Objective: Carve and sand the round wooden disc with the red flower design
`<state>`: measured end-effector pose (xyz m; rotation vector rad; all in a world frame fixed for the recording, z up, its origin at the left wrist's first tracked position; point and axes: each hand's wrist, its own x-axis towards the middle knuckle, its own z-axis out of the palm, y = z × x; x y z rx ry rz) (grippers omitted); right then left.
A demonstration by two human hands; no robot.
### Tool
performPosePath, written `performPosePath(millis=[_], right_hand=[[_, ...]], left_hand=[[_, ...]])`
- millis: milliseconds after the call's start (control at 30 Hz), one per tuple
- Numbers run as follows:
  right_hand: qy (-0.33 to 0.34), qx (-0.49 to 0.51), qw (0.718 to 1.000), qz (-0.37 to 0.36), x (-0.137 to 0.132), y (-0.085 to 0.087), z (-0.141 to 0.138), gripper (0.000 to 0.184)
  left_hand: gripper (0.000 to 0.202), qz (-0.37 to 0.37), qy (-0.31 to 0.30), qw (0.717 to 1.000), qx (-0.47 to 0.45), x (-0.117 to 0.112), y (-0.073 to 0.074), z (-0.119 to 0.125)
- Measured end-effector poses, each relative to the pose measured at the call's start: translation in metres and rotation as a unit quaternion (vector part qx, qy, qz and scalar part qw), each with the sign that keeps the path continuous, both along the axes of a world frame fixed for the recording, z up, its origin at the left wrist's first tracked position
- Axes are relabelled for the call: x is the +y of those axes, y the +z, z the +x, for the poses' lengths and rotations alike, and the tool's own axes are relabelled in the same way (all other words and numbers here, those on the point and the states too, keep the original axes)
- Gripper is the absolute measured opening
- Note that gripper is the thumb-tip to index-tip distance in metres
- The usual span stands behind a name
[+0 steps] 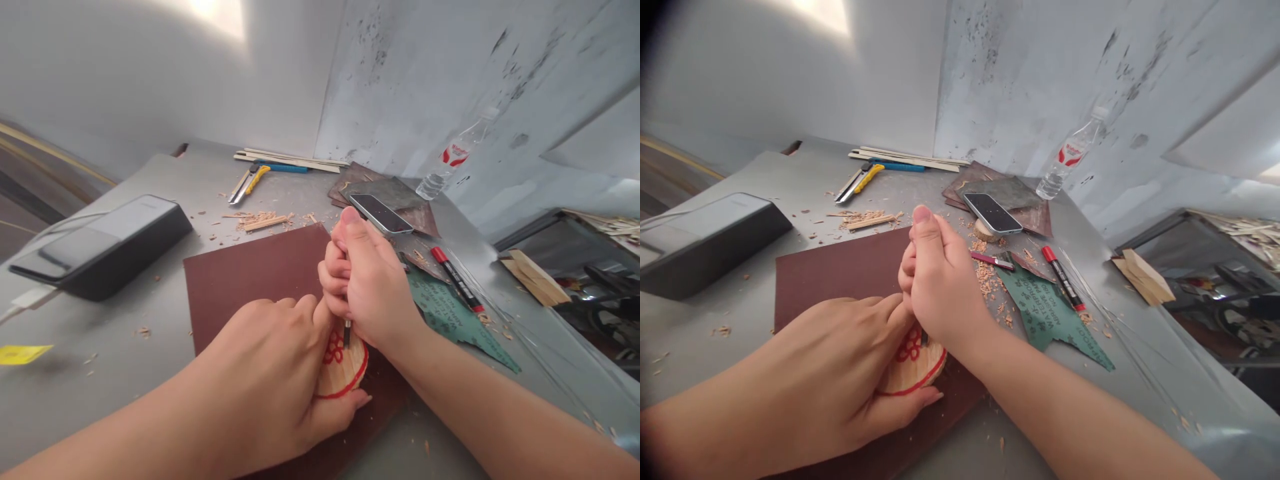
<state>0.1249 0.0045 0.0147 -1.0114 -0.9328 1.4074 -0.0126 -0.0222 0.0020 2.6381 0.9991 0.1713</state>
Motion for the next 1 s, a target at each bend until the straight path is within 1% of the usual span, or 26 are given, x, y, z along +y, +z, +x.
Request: performPosePath(millis=[100,167,233,333,400,467,533,567,633,700,767,867,1000], right_hand=[[-0.001,0.001,0.999,-0.038,0.005,-0.005,0.000,0.049],[0.005,0.001,0.998,-0.063,0.008,-0.007,0.001,0.048],[0.022,-0.004,0.997,-0.068,0.009,-0.007,0.003,0.048],[0.058,-0.026,0.998,-0.027,0.007,-0.005,0.008,0.050],[0.064,-0.073,0.995,0.023,0.005,-0.004,0.012,0.048],[0.047,-0.152,0.984,0.081,0.003,-0.004,0.015,0.046],[0.020,-0.232,0.964,0.129,0.003,-0.006,0.016,0.045],[0.008,-0.259,0.956,0.141,0.004,-0.008,0.016,0.044],[-0.012,-0.286,0.948,0.139,0.006,-0.012,0.016,0.043],[-0.022,-0.296,0.948,0.115,0.010,-0.016,0.016,0.043],[-0.018,-0.305,0.948,0.085,0.013,-0.021,0.016,0.046],[-0.004,-0.314,0.948,0.060,0.016,-0.026,0.016,0.048],[0.022,-0.302,0.951,0.055,0.016,-0.029,0.016,0.048]], left_hand=[[0.054,0.009,-0.020,0.997,0.071,-0.002,0.002,0.004],[0.057,0.033,-0.027,0.995,0.090,-0.003,0.003,0.005],[0.061,0.059,-0.036,0.993,0.096,-0.006,0.002,0.004],[0.066,0.089,-0.038,0.992,0.087,-0.011,-0.001,0.000],[0.067,0.116,-0.031,0.990,0.068,-0.013,-0.004,-0.003],[0.070,0.149,-0.024,0.988,0.040,-0.013,-0.007,-0.004],[0.077,0.159,-0.019,0.987,0.007,-0.011,-0.010,-0.003],[0.078,0.150,-0.017,0.989,-0.012,-0.010,-0.011,-0.002],[0.074,0.099,-0.016,0.994,-0.037,-0.007,-0.012,0.000],[0.062,0.034,-0.022,0.998,-0.038,-0.005,-0.010,0.003],[0.055,-0.012,-0.029,0.999,-0.022,-0.004,-0.008,0.006],[0.062,-0.036,-0.029,0.999,0.004,-0.003,-0.007,0.007],[0.079,-0.018,-0.032,0.999,0.018,-0.004,-0.010,0.006]])
